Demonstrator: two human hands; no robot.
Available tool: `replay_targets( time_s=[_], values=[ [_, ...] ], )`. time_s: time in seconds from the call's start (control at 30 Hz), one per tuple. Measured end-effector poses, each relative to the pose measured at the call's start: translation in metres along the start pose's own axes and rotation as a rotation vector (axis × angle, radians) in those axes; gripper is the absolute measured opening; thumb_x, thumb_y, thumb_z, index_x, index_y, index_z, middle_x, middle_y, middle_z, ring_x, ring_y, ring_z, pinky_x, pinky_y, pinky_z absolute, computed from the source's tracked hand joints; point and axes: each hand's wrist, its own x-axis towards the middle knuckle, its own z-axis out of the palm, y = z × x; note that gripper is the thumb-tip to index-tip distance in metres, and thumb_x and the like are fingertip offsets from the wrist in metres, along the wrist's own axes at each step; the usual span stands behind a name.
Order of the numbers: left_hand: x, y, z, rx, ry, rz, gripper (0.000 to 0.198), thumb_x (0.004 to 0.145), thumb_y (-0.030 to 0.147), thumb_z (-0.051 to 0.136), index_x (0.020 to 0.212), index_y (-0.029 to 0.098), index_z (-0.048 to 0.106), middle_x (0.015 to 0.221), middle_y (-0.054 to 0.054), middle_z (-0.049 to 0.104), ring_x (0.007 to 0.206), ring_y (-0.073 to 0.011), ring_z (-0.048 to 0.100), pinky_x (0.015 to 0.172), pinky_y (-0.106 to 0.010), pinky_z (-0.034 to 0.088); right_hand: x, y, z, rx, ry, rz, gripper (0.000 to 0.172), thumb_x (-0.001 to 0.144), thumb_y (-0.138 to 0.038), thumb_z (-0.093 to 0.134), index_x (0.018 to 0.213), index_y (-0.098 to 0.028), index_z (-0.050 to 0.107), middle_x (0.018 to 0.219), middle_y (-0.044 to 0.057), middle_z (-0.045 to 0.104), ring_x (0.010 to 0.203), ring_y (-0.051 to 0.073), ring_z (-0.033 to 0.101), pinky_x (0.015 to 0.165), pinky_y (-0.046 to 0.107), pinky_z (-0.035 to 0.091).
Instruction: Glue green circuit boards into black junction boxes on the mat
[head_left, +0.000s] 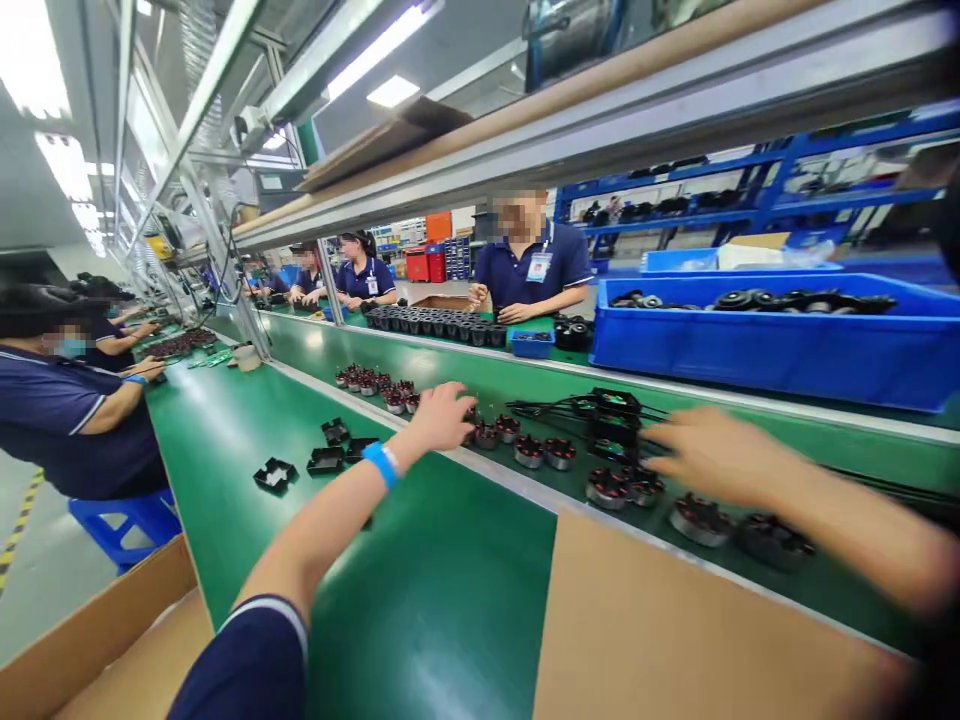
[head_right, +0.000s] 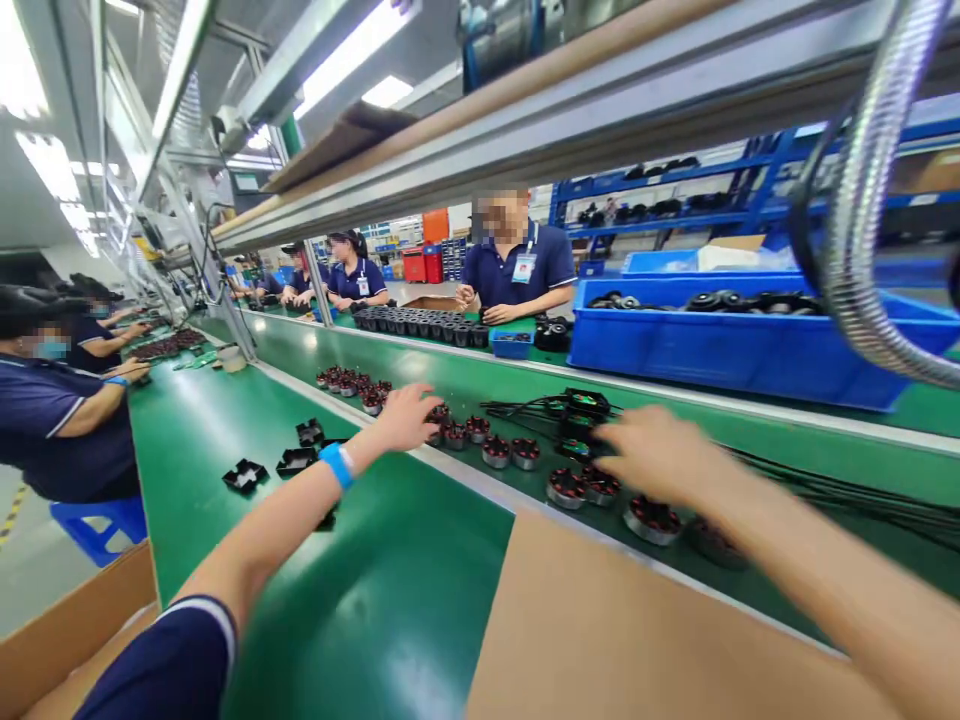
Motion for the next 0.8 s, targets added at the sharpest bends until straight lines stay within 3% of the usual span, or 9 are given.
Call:
replay_targets(
  time_s=[0.03,0.07,0.17,0.27,0.33,0.4,0.5,0.6,0.8],
  values=[
    [-0.027,-0.028,-0.006,0.012,-0.004,-0.067,0.033,0.1,0.031,0.039,0.125,0.014,0.052,0.13,-0.01,0.05,0.116,-0.0254,0.052,0.095,-0.048,0.044,0.006,-0.035,0.014,0.029,-0.111,-0.101,0.013,0.073,-0.025,0.074,0.078,-0.013,0.072,0.075,0.014,0.066,0.084,0.024,0.061,0.075,0.036,0.046],
    [-0.056,-0.056,-0.011,0.022,-0.013,-0.153,0.033,0.093,0.032,0.054,0.123,0.019,0.054,0.131,-0.01,0.051,0.113,-0.0252,0.053,0.094,-0.048,0.046,0.011,-0.073,0.029,0.063,-0.203,-0.197,0.017,0.07,-0.025,0.077,0.084,-0.016,0.074,0.08,0.013,0.068,0.089,0.025,0.061,0.078,0.036,0.045],
    [-0.135,-0.128,-0.012,0.063,-0.047,-0.436,0.036,0.092,0.034,0.056,0.124,0.017,0.053,0.13,-0.011,0.05,0.116,-0.0279,0.051,0.096,-0.052,0.043,0.03,-0.189,0.078,0.169,-0.336,-0.393,0.04,0.081,-0.045,0.064,0.114,-0.023,0.067,0.116,0.011,0.064,0.111,0.025,0.053,0.093,0.036,0.04],
    [-0.191,-0.169,0.002,0.051,-0.1,-0.567,0.04,0.094,0.036,0.046,0.132,0.023,0.048,0.134,-0.014,0.046,0.119,-0.0335,0.047,0.09,-0.055,0.042,0.051,-0.276,0.118,0.22,-0.364,-0.416,0.067,0.082,-0.062,0.053,0.13,-0.015,0.054,0.135,0.017,0.049,0.124,0.03,0.043,0.1,0.042,0.035],
    [-0.211,-0.18,0.017,0.023,-0.114,-0.545,0.041,0.091,0.036,0.05,0.132,0.03,0.048,0.139,-0.011,0.044,0.123,-0.0329,0.043,0.091,-0.051,0.04,0.06,-0.308,0.135,0.22,-0.371,-0.389,0.071,0.081,-0.063,0.056,0.13,-0.012,0.052,0.132,0.018,0.05,0.122,0.031,0.044,0.099,0.046,0.036],
    [-0.22,-0.185,0.032,-0.011,-0.105,-0.501,0.036,0.089,0.036,0.052,0.125,0.032,0.054,0.134,-0.007,0.049,0.126,-0.0297,0.04,0.094,-0.046,0.037,0.062,-0.322,0.147,0.206,-0.378,-0.363,0.056,0.084,-0.055,0.057,0.121,-0.013,0.056,0.123,0.013,0.056,0.116,0.028,0.05,0.097,0.048,0.038],
    [-0.223,-0.192,0.046,-0.068,-0.056,-0.491,0.022,0.089,0.034,0.048,0.106,0.025,0.06,0.118,-0.007,0.056,0.117,-0.0255,0.046,0.09,-0.04,0.037,0.059,-0.321,0.156,0.192,-0.395,-0.352,0.031,0.091,-0.04,0.055,0.109,-0.015,0.06,0.113,0.008,0.06,0.108,0.023,0.055,0.095,0.048,0.041],
    [-0.227,-0.202,0.051,-0.126,-0.013,-0.516,0.012,0.086,0.029,0.051,0.09,0.019,0.057,0.11,-0.008,0.056,0.109,-0.0244,0.049,0.086,-0.036,0.037,0.066,-0.31,0.16,0.194,-0.412,-0.306,0.028,0.091,-0.036,0.056,0.109,-0.014,0.06,0.112,0.007,0.06,0.103,0.021,0.058,0.091,0.045,0.046],
    [-0.235,-0.21,0.053,-0.218,0.016,-0.484,0.01,0.076,0.019,0.058,0.082,0.019,0.051,0.109,-0.006,0.053,0.107,-0.0224,0.048,0.087,-0.033,0.035,0.143,-0.311,0.172,0.148,-0.332,0.013,0.03,0.093,-0.034,0.054,0.116,-0.016,0.057,0.118,0.009,0.058,0.101,0.02,0.059,0.086,0.041,0.05]
  ],
)
